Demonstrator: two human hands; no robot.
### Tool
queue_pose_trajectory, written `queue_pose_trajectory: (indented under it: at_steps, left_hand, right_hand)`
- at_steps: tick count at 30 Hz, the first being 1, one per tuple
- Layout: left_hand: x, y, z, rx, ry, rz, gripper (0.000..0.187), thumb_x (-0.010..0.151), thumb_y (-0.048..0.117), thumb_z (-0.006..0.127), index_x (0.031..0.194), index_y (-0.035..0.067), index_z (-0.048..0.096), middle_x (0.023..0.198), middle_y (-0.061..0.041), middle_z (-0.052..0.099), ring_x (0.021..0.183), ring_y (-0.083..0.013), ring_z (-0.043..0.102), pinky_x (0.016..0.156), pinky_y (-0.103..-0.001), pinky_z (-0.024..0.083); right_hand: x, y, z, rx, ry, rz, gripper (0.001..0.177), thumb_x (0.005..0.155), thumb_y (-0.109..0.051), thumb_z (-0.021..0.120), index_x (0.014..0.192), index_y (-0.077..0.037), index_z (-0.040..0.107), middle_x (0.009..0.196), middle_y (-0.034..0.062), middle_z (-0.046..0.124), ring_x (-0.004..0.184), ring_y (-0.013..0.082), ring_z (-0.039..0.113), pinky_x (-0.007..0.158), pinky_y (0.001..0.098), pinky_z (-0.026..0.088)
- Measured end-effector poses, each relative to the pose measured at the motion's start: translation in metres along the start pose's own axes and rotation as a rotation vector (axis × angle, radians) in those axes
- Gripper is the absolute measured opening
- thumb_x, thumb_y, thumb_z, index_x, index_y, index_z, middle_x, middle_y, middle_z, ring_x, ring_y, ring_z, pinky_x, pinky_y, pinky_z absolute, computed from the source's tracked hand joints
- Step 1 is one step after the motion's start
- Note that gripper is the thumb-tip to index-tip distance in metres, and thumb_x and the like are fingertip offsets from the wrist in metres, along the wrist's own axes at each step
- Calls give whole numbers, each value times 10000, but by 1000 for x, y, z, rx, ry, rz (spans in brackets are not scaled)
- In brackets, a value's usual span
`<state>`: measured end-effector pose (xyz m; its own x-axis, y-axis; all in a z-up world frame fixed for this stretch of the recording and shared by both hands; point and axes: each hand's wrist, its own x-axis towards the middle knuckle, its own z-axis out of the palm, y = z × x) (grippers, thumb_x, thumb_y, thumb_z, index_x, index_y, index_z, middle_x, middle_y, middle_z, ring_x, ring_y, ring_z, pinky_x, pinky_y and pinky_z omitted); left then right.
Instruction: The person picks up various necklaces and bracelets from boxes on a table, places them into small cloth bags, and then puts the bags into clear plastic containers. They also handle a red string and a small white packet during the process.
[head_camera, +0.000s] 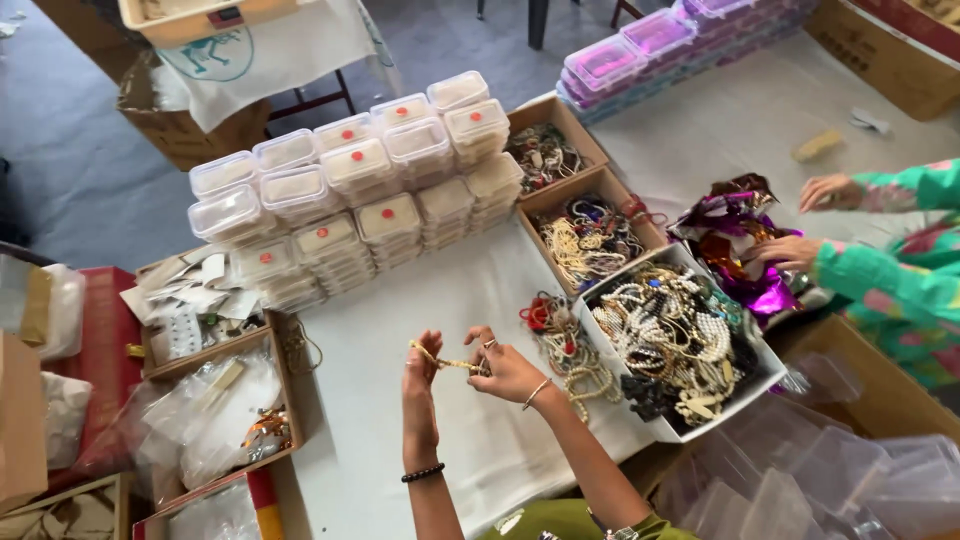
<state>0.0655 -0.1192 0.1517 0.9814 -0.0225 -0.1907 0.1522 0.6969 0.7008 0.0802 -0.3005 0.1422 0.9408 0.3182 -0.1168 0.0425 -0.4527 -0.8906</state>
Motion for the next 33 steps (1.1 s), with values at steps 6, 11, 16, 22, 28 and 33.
queue_pose_trajectory:
  at_steps: [6, 11, 16, 22, 28, 33]
  left_hand:
    - [6, -30, -34, 548, -43, -199, 577, 1050, 470, 415, 1320, 27, 668, 1260, -77, 712, 1210, -174, 626, 1068, -340, 434]
    - [25, -31, -50, 15, 246, 106, 333, 1049, 382, 519, 1133, 92, 659, 1073, -49, 700, 1048, -159, 638, 913, -356, 453]
    - [38, -45, -72, 249, 516, 52, 320, 1022, 385, 547, 1212, 141, 629, 1088, 1, 654, 1098, -122, 586, 953, -343, 401]
    - [48, -56, -97, 324, 668, -176, 411, 988, 415, 501, 1274, 151, 631, 1197, -11, 672, 1157, -159, 591, 982, -366, 406]
    - [52, -59, -106, 326, 706, -182, 413, 989, 410, 492, 1281, 150, 629, 1209, -27, 675, 1173, -181, 597, 994, -368, 410]
    - [58, -65, -119, 342, 732, -206, 398, 987, 395, 497, 1271, 153, 634, 1215, -30, 682, 1167, -197, 607, 980, -388, 418]
  right_hand:
    - [12, -11, -11, 96, 63, -175, 489, 881, -95, 686, 1276, -105, 398, 849, 75, 666, 763, 205, 717, 709, 327, 587]
    - [20, -1, -60, 48, 318, -54, 333, 843, -29, 688, 1132, -79, 530, 819, 39, 642, 644, 162, 597, 563, 320, 519]
    - [32, 31, -142, 203, 490, -162, 323, 831, -19, 685, 1092, -93, 510, 906, 40, 640, 764, 123, 678, 663, 282, 606]
    - [71, 114, -236, -178, 504, 24, 332, 837, -81, 705, 1138, -108, 569, 999, 65, 705, 890, 180, 719, 808, 335, 612]
    - [160, 302, -290, -605, 366, 224, 520, 814, -99, 695, 1321, -206, 661, 1205, 97, 735, 1072, 283, 705, 971, 399, 544]
    - [193, 319, -241, -944, 211, 269, 581, 727, -192, 745, 1294, -266, 643, 1274, 111, 636, 1200, 336, 572, 976, 488, 466]
